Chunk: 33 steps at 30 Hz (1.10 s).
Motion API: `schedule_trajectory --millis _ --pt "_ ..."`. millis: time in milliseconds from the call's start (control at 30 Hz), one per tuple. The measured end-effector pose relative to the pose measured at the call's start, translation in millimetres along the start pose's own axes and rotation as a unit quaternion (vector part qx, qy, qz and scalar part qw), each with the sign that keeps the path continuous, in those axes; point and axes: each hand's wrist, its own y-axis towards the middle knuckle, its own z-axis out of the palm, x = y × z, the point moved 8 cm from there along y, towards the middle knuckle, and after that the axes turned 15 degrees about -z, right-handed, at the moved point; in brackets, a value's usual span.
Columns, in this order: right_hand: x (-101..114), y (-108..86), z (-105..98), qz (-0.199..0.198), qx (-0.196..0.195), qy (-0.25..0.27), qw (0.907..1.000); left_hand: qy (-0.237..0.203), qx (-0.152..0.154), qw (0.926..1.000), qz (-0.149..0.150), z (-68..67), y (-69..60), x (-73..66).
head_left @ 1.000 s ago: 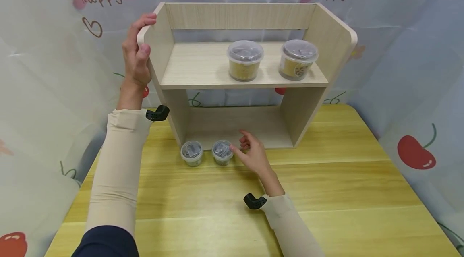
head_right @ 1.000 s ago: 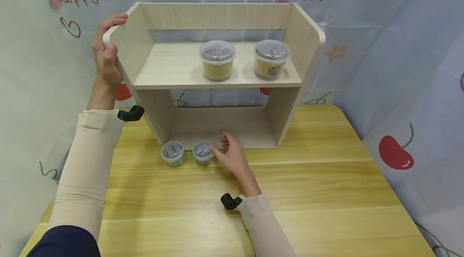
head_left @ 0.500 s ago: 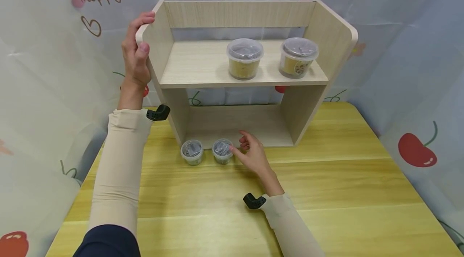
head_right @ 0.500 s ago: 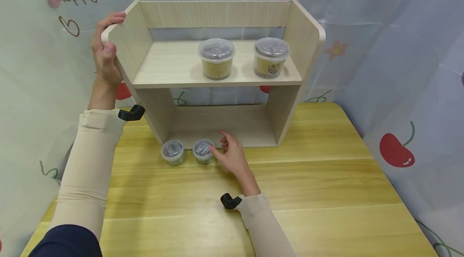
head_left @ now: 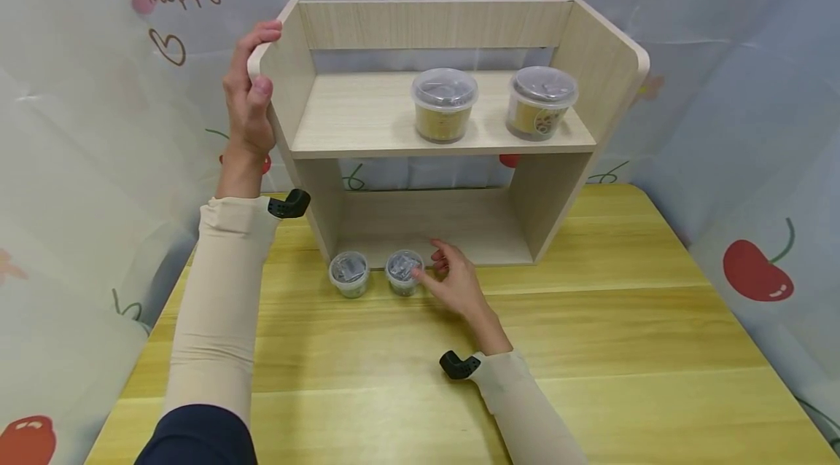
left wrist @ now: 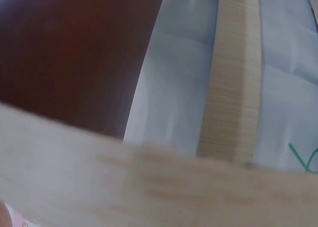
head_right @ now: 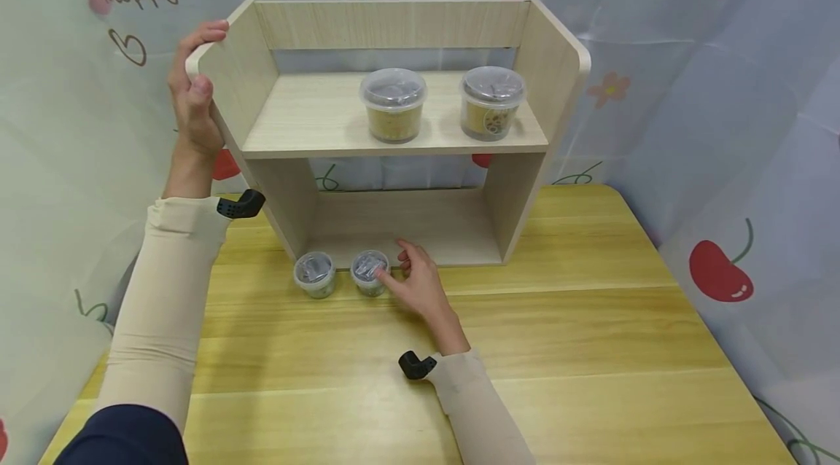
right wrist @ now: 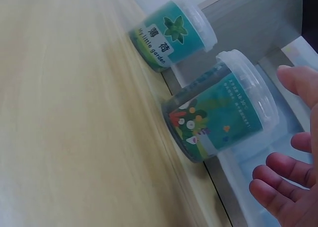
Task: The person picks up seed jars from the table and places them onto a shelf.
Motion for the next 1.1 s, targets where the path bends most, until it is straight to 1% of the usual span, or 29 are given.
schedule_trajectory --millis 267,533,667,1100 --pt "-1.6 -0.7 4.6 0.003 0.008 -0.01 0.9999 0.003 -0.002 1.0 0.006 0.0 0.0 -2.3" --pt "-2.6 -0.3 9.8 0.005 0.011 0.001 0.9999 0.004 0.0 1.0 0.003 0.0 -0.8 -0.9" --pt "-3.7 -0.9 11.8 0.003 0.012 -0.001 0.9999 0.002 0.0 1.0 0.003 -0.6 -0.5 -0.4" --pt "-7.4 -2.4 18.5 0.005 0.031 0.0 0.9995 0.003 0.002 1.0 0.001 -0.2 -0.5 -0.1"
